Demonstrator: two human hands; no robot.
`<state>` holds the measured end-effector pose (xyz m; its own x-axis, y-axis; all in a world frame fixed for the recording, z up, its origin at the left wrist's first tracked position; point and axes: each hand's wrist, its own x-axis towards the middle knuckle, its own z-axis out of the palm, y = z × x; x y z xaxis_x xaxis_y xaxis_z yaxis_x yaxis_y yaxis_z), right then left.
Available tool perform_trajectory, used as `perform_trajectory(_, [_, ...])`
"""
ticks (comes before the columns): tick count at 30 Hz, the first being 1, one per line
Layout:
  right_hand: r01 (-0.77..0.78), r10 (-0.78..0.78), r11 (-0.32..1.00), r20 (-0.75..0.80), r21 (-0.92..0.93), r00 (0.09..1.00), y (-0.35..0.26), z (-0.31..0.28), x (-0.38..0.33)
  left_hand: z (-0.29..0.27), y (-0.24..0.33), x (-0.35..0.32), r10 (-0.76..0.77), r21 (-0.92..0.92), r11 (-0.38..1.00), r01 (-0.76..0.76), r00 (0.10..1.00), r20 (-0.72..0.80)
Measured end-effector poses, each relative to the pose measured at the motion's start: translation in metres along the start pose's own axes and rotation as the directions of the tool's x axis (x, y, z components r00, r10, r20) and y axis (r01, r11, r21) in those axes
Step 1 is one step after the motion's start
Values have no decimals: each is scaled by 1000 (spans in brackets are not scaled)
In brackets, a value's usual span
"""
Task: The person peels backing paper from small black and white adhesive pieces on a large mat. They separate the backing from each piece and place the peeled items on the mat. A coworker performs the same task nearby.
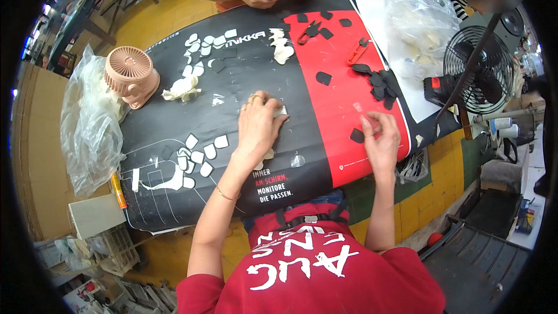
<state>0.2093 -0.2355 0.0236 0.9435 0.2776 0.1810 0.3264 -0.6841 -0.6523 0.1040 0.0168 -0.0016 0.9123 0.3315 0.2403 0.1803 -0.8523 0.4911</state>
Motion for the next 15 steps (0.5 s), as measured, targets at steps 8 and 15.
perform_trajectory(8, [33, -24, 999, 250, -29, 968, 17, -10, -16, -11, 0, -11, -148, -268, 950, 160, 987, 65])
perform_trajectory(15, [-113, 93, 993, 431, 20, 897, -12, -1, -6, -64, -36, -54, -399, -306, 884, 353, 911, -102])
